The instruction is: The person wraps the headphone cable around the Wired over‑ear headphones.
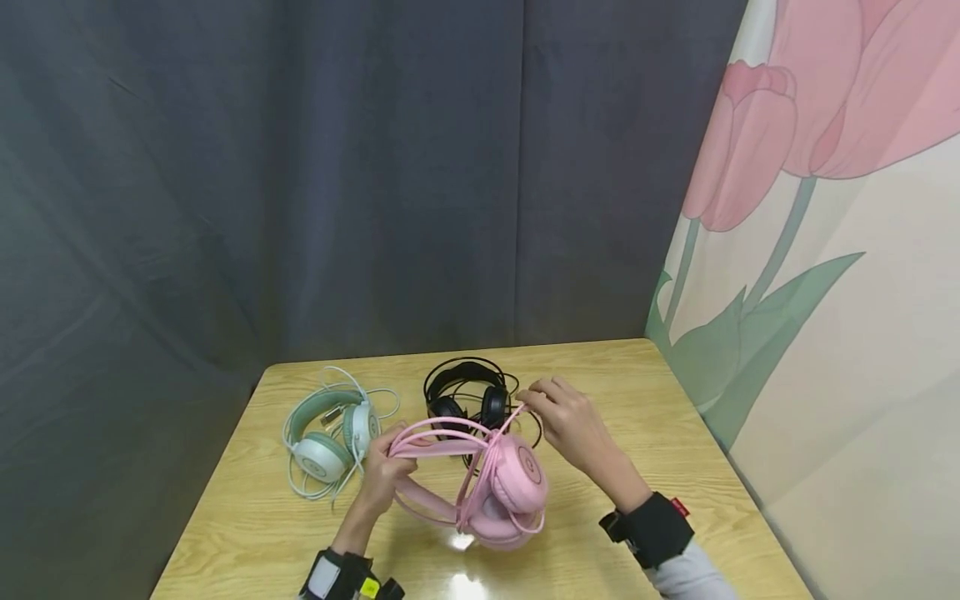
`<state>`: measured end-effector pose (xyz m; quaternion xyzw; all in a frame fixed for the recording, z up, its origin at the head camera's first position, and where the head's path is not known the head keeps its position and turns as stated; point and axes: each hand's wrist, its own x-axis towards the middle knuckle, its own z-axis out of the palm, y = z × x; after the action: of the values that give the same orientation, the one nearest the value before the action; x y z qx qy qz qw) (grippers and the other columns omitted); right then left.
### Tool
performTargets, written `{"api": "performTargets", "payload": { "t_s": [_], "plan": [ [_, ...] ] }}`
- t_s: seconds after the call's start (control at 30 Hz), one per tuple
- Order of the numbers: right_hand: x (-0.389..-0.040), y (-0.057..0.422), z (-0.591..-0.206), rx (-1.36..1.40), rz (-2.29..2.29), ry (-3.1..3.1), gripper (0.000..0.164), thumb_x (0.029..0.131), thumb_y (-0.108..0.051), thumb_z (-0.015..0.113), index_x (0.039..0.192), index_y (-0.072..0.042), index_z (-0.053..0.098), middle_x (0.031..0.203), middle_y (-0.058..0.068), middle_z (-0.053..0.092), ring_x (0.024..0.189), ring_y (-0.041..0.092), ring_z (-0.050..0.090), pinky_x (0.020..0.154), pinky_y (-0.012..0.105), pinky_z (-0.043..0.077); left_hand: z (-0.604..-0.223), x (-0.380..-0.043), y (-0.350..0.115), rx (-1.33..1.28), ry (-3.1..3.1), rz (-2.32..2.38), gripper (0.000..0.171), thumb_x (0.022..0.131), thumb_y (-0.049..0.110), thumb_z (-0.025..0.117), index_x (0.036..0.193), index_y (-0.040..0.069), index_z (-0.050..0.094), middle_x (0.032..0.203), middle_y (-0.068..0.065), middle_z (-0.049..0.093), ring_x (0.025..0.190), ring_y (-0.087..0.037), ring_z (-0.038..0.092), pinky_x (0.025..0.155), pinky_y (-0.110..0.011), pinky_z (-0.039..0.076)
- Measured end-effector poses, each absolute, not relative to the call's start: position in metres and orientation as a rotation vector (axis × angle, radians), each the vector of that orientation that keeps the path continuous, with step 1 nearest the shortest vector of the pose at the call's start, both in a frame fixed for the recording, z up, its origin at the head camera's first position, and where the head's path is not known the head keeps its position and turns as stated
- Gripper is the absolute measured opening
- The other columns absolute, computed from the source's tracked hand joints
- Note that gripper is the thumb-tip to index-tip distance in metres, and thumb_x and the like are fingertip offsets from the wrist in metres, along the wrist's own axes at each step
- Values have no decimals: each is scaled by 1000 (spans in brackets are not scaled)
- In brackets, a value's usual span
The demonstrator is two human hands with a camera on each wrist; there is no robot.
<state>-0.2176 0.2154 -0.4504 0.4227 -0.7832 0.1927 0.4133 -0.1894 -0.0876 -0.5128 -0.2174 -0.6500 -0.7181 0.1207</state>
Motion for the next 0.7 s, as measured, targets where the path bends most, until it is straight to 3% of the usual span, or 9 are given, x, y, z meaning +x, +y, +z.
{"api": "performTargets", "payload": {
  "t_s": [0.1,0.23,0.37,0.43,0.53,0.57,0.7],
  "plan": [
    [-219,215,-454,1077,537,-1981,37,104,-12,36,102,-6,72,91,3,64,76,16,60,57,29,50,-512,-190,-90,-678,-1877,-2133,35,56,-15,52,85,-7,70,74,-2,52,67,-11,46,58,-21,38],
    [-222,216,-458,1028,639,-1960,34,102,-33,53,90,-9,74,79,-3,64,61,5,52,51,20,43,-510,-190,-92,-734,-1861,-2159,32,56,-12,53,84,-10,68,76,0,56,67,-12,48,58,-21,39],
    [-226,215,-460,1001,719,-1923,34,97,-39,60,82,-11,74,73,-6,64,58,4,52,50,21,43,-506,-192,-92,-769,-1816,-2210,32,56,-10,53,85,-14,67,76,0,57,66,-11,48,56,-20,39],
    [-228,213,-461,1035,745,-1928,30,97,-35,61,85,-11,75,76,-5,65,63,7,55,54,22,46,-504,-192,-92,-763,-1788,-2254,32,57,-10,53,86,-13,68,77,0,58,66,-11,48,55,-20,39],
    [-229,208,-465,1109,801,-2007,15,97,-16,63,100,-9,76,86,-3,66,75,11,56,65,22,45,-500,-192,-91,-750,-1743,-2336,37,59,-12,53,87,-1,75,77,-1,58,66,-10,48,55,-19,39],
    [-229,207,-468,1133,807,-2043,18,96,-7,60,106,-8,75,90,-2,66,78,12,55,67,23,44,-499,-192,-91,-750,-1722,-2365,37,60,-13,52,87,-2,74,77,-1,58,65,-10,48,55,-19,39],
    [-230,204,-478,1213,854,-2152,54,83,17,50,126,-11,68,104,1,64,89,14,54,72,27,46,-496,-190,-89,-713,-1646,-2492,41,62,-15,50,84,7,76,76,1,60,63,-9,47,53,-18,38]
  ]
}}
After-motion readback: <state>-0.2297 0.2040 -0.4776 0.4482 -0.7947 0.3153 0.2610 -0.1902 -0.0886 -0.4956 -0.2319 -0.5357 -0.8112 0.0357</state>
